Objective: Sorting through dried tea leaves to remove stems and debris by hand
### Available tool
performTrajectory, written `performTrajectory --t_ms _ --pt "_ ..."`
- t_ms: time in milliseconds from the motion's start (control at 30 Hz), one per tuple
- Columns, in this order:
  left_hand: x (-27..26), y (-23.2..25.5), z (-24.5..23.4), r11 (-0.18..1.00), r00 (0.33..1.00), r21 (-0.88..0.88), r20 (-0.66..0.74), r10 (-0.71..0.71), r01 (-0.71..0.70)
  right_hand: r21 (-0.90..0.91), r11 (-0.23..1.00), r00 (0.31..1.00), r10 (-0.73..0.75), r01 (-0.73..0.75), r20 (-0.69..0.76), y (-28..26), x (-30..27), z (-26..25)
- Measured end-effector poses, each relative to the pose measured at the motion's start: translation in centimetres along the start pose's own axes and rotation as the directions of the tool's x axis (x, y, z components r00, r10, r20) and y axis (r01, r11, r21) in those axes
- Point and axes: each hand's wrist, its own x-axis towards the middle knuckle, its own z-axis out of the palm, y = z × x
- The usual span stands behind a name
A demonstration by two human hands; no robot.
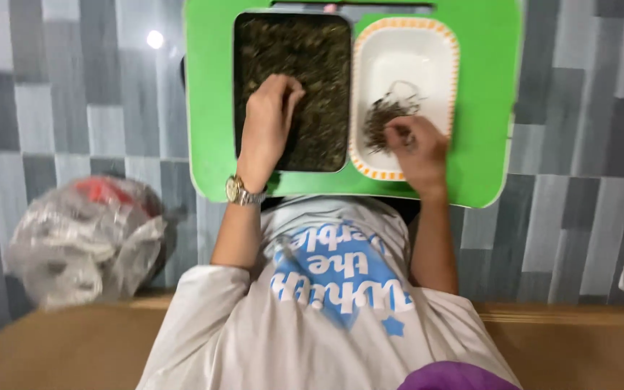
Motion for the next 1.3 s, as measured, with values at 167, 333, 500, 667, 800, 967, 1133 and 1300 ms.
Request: performTrajectory --t_ms 167,333,500,667,800,967,1133,1300 --pt "-0.8 -2.8 -0.5 0.996 0.996 -0.006 -0.015 -0.089 0.089 0.046 0.999 0.999 0.008 -0.010 0.032 -3.4 1.0 -1.0" --pt "-1.2 -2.9 -0.7 0.995 0.995 -0.022 -0.018 -0.096 0.095 0.039 0.998 0.999 0.041 -0.042 0.033 -3.6 1.0 -1.0" --pt "-1.2 -1.4 -0.4 0.996 0.999 -0.077 0.017 -0.050 0.051 0.031 0.997 0.997 0.070 -0.071 0.027 -2.4 0.6 -0.6" --pt "-1.0 2.4 3.8 0.971 0.970 -0.202 0.231 -0.079 0.127 0.107 0.987 0.992 0.122 -0.119 -0.024 -0.5 0.2 0.1" --pt "-1.5 4.5 7.5 0.965 0.930 -0.231 0.366 -0.033 0.125 0.028 0.999 0.999 0.040 -0.039 -0.037 -1.3 0.3 0.0" --pt "-0.4 6.8 7.1 0.946 0.847 -0.194 0.516 -0.126 0.259 0.056 0.998 0.999 0.040 -0.040 0.002 2.7 -1.4 0.9" --pt "-0.6 4.2 8.2 0.945 0.856 -0.235 0.511 -0.080 0.229 0.085 0.996 0.999 0.008 -0.011 0.035 -0.4 0.2 -0.5" --pt "-0.3 5.1 7.3 0.958 0.875 -0.258 0.484 0.014 0.127 0.045 0.998 0.999 -0.032 0.033 -0.027 -1.3 0.5 -0.5"
